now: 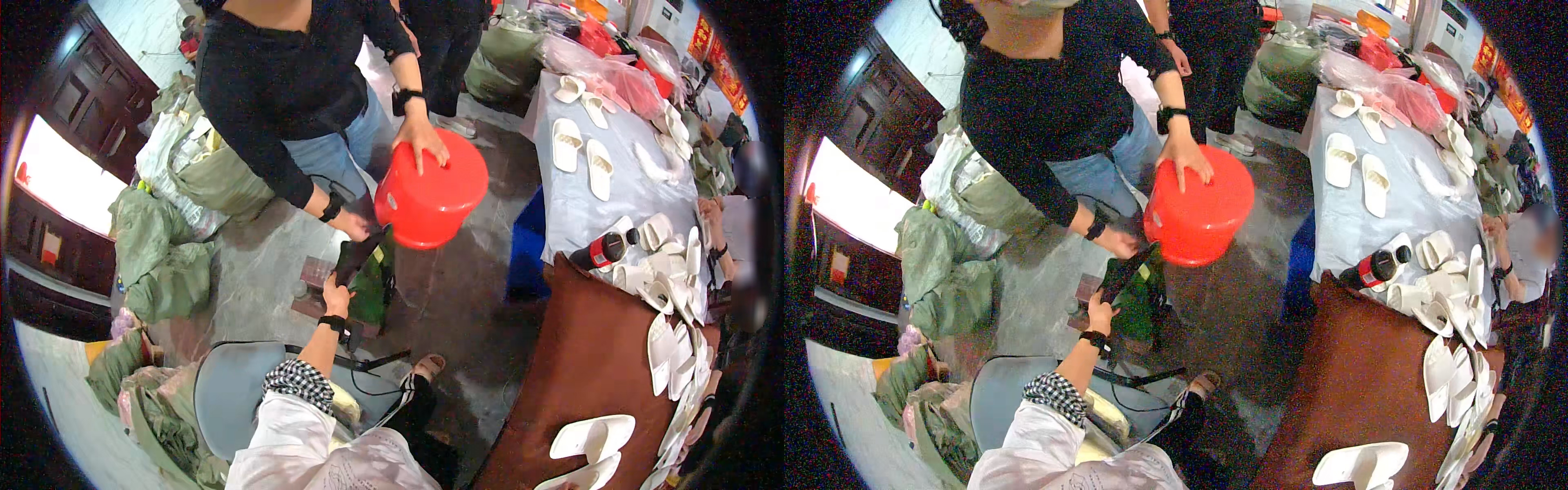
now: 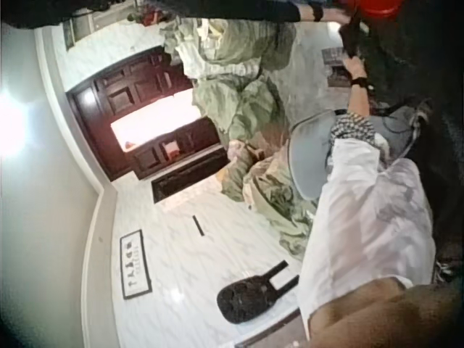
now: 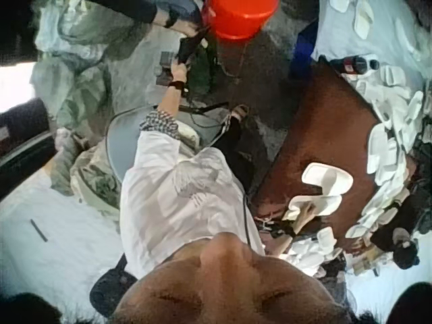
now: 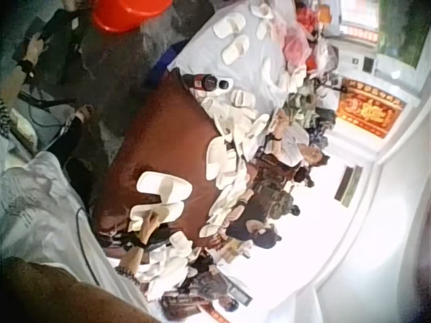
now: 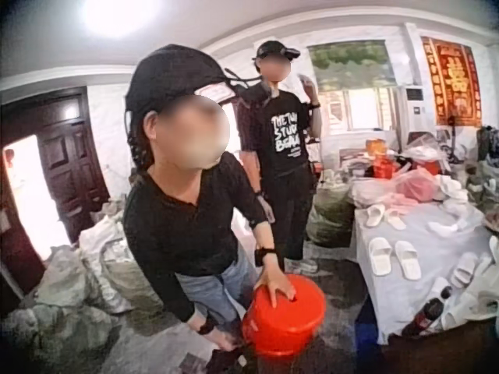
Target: Inspecting and sorting white and pink slippers on a factory work table.
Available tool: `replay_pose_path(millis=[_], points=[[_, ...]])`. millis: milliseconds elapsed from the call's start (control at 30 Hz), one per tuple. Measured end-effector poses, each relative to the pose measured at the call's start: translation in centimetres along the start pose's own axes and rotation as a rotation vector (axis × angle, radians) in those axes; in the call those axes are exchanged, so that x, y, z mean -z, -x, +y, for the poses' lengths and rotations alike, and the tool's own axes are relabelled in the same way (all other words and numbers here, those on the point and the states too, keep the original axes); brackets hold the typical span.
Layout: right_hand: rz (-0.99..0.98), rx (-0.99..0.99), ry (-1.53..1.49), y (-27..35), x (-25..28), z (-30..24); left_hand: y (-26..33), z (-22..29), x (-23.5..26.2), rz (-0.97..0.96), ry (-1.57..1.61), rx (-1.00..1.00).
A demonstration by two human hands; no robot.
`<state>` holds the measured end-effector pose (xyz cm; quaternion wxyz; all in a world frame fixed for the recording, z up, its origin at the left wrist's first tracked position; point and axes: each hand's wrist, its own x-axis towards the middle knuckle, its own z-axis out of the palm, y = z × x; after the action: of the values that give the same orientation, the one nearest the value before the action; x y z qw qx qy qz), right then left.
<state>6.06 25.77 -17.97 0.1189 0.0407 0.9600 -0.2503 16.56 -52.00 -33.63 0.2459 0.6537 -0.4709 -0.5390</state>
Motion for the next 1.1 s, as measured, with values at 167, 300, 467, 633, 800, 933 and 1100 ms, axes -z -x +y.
replay_pose_path(millis=[167, 300, 467, 633, 800, 933, 1100], points=[[-0.077, -0.091, -0.105, 0.0, 0.9, 1.1, -1.3, 2.2, 1.1, -0.076, -0.051, -0.219], [-0.053, -0.291, -0.375, 2.5, 3.2, -5.0, -2.1, 3.6, 1.2, -0.038, 0.073, -0.199], [-0.103, -0.127, -0.328, 2.3, 4.7, -8.6, 0.0, 1.8, 1.6, -0.098, 0.299, -0.183], [-0.192, 0.086, -0.248, 2.9, 3.8, -15.8, 2.1, -3.8, 3.3, -0.179, 0.164, -0.012], [-0.429, 0.321, -0.176, 3.0, -0.8, -25.9, 0.8, -13.6, 6.0, 0.009, -0.347, -0.199], [-0.306, 0.558, 0.084, 3.4, -2.2, -33.3, 1.7, -15.7, 5.7, 0.091, -0.434, -0.087], [-0.445, 0.537, -0.147, 1.5, -3.6, -29.4, 2.7, -16.2, 9.8, 0.132, -0.424, 0.029]])
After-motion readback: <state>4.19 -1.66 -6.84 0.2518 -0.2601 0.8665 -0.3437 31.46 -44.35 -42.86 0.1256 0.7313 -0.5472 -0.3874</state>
